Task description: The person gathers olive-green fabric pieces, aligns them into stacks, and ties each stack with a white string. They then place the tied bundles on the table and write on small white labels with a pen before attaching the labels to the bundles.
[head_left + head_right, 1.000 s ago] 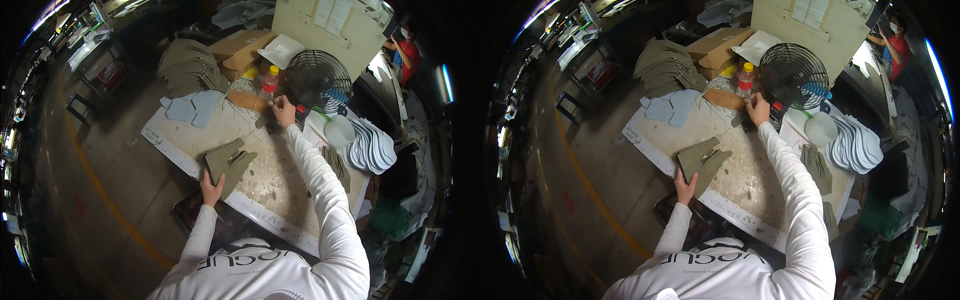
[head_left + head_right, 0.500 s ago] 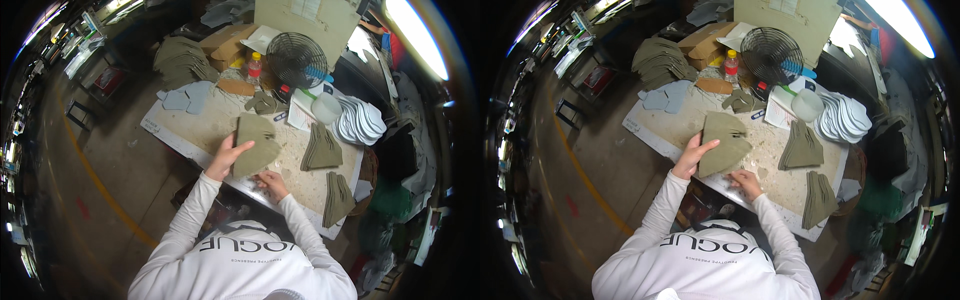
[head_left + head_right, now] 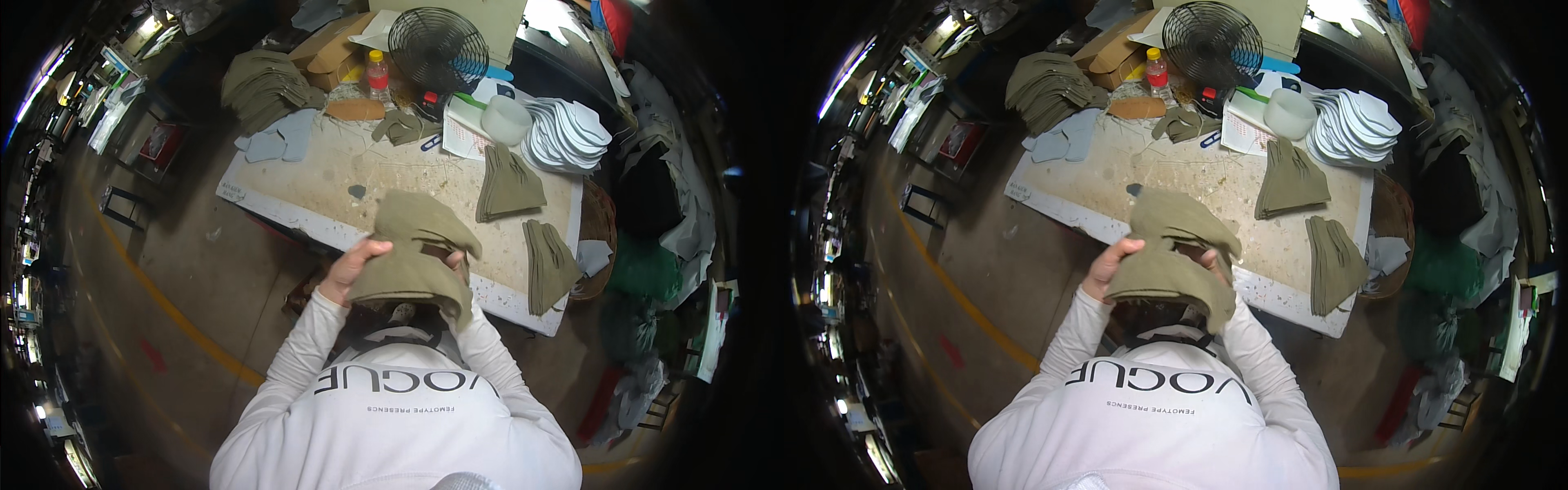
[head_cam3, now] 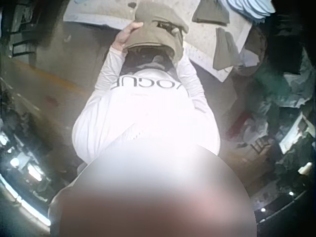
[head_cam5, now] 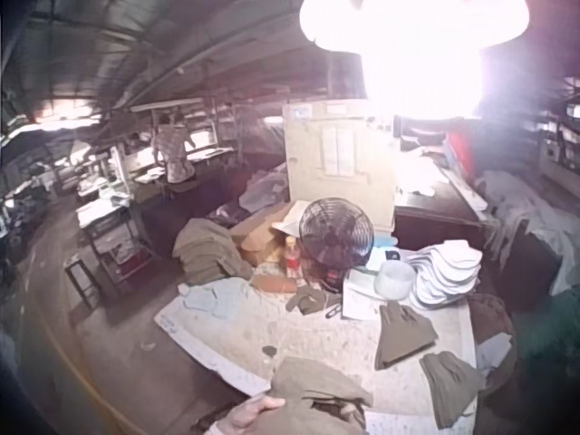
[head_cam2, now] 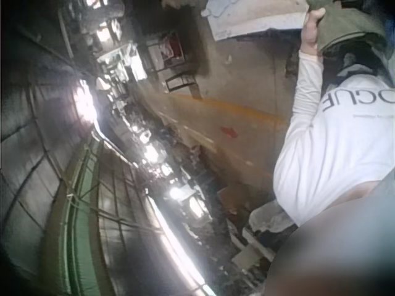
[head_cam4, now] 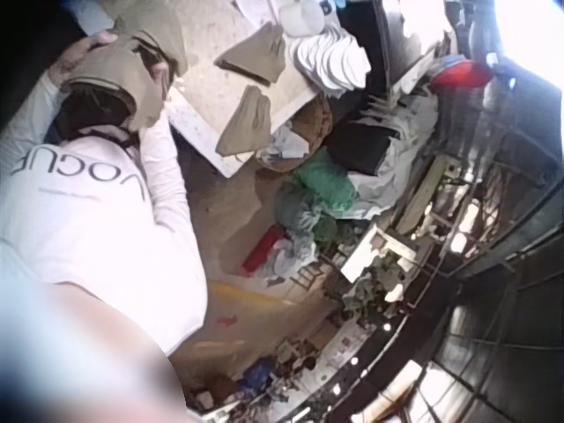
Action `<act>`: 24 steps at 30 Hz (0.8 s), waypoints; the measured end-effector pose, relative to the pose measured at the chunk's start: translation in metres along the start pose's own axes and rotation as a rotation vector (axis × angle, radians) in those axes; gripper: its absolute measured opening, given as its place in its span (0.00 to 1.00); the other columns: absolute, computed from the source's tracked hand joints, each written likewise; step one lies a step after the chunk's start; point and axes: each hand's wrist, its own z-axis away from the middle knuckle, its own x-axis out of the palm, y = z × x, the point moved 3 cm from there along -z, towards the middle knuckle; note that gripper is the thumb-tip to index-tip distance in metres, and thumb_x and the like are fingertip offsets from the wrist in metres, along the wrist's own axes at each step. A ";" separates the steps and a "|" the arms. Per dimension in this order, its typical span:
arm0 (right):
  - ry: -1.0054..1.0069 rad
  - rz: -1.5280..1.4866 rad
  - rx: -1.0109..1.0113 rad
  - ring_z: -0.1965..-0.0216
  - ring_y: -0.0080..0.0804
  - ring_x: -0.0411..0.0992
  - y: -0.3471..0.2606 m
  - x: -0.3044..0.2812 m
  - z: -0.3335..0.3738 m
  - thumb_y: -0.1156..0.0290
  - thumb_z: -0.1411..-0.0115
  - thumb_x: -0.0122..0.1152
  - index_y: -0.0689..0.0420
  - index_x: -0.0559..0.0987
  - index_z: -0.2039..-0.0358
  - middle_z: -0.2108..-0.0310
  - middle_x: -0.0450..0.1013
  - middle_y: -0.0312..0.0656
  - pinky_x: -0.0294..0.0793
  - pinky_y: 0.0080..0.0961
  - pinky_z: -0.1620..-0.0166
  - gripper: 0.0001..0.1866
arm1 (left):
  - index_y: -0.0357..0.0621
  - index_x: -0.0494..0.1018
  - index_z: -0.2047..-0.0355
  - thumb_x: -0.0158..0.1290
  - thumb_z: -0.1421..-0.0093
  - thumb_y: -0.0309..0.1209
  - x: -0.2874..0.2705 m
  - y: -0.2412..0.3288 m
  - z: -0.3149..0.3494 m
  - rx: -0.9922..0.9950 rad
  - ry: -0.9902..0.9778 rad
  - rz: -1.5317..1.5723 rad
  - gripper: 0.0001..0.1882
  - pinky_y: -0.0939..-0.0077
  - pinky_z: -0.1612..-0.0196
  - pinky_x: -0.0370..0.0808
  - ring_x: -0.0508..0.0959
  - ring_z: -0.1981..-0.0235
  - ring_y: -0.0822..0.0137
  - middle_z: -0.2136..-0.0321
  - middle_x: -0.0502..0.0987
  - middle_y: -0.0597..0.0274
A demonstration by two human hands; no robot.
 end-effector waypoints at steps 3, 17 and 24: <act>-0.020 0.288 -0.081 0.38 0.39 0.56 -0.043 0.036 -0.017 0.37 0.51 0.61 0.54 0.51 0.34 0.38 0.56 0.46 0.58 0.39 0.38 0.53 | 0.34 0.60 0.43 0.52 0.43 0.28 -0.012 0.030 0.025 0.190 0.149 -0.312 0.27 0.74 0.52 0.74 0.75 0.52 0.65 0.51 0.72 0.52; -0.708 1.039 -0.053 0.66 0.33 0.75 -0.044 0.134 -0.057 0.52 0.55 0.71 0.60 0.82 0.60 0.68 0.76 0.39 0.71 0.24 0.58 0.27 | 0.35 0.69 0.50 0.48 0.39 0.39 -0.038 0.013 0.010 -0.165 0.069 -0.405 0.22 0.74 0.58 0.76 0.78 0.63 0.65 0.61 0.78 0.53; -0.069 -0.466 -0.133 0.49 0.36 0.69 -0.072 0.036 -0.030 0.37 0.52 0.60 0.57 0.65 0.42 0.47 0.67 0.44 0.65 0.33 0.41 0.46 | 0.31 0.68 0.50 0.43 0.36 0.38 -0.034 0.057 0.031 0.261 0.044 0.034 0.22 0.71 0.56 0.78 0.80 0.61 0.63 0.58 0.77 0.50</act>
